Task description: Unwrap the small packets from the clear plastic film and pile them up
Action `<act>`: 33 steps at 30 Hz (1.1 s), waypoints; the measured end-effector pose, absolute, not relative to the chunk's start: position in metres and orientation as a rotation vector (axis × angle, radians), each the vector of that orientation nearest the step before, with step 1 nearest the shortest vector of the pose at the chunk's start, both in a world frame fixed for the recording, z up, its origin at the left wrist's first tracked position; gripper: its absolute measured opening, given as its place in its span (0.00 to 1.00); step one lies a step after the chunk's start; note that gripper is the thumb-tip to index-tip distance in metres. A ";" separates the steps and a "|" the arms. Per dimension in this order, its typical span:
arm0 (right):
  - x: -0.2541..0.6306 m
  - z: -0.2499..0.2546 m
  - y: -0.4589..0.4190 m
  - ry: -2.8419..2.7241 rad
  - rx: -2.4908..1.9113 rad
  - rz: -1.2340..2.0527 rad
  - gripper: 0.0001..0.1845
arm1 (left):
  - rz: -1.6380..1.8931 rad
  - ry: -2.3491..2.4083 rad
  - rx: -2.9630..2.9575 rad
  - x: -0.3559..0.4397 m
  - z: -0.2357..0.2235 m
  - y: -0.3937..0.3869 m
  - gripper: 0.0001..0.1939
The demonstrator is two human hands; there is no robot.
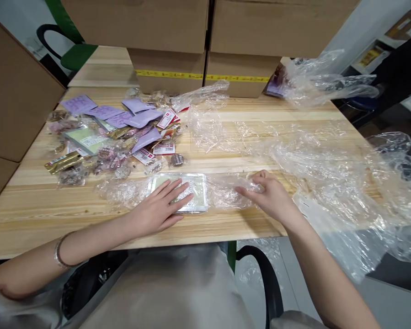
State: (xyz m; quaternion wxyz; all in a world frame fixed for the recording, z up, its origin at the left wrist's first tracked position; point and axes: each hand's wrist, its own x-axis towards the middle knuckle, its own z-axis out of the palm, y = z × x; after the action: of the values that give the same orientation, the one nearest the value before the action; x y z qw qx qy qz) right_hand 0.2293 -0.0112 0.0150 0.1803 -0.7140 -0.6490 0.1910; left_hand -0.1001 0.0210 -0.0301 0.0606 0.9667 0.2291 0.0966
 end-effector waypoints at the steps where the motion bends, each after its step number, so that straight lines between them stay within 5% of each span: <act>1: 0.227 0.020 -0.012 -1.825 -1.976 0.497 0.22 | 0.301 0.699 2.933 -0.100 -0.030 0.021 0.26; 9: 0.161 0.043 -0.006 -1.358 -1.760 0.953 0.15 | 0.332 0.781 2.985 -0.093 -0.034 0.015 0.26; 17: 0.078 -0.003 0.027 -1.867 -1.300 0.977 0.04 | 0.443 0.679 2.991 -0.095 -0.028 0.019 0.13; 21: 0.076 -0.014 0.026 -2.155 -1.244 0.638 0.10 | 0.568 0.714 2.979 -0.133 0.003 0.013 0.13; 24: 0.081 -0.019 0.019 -2.330 -1.166 0.382 0.13 | 0.556 1.192 2.895 -0.170 0.023 0.002 0.20; 29: 0.093 -0.026 0.010 -2.526 -1.051 0.329 0.23 | 0.165 1.682 2.450 -0.208 0.026 -0.015 0.21; 33: 0.098 -0.029 0.008 -2.576 -1.086 0.312 0.24 | 0.230 1.663 2.231 -0.209 0.015 -0.025 0.21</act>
State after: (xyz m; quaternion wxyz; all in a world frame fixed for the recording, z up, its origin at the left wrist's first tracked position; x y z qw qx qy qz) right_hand 0.0982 0.0083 -0.0286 0.1637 -0.3808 -0.9035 0.1093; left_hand -0.2086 -0.0252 0.0154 0.1738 0.7868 0.5866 0.0811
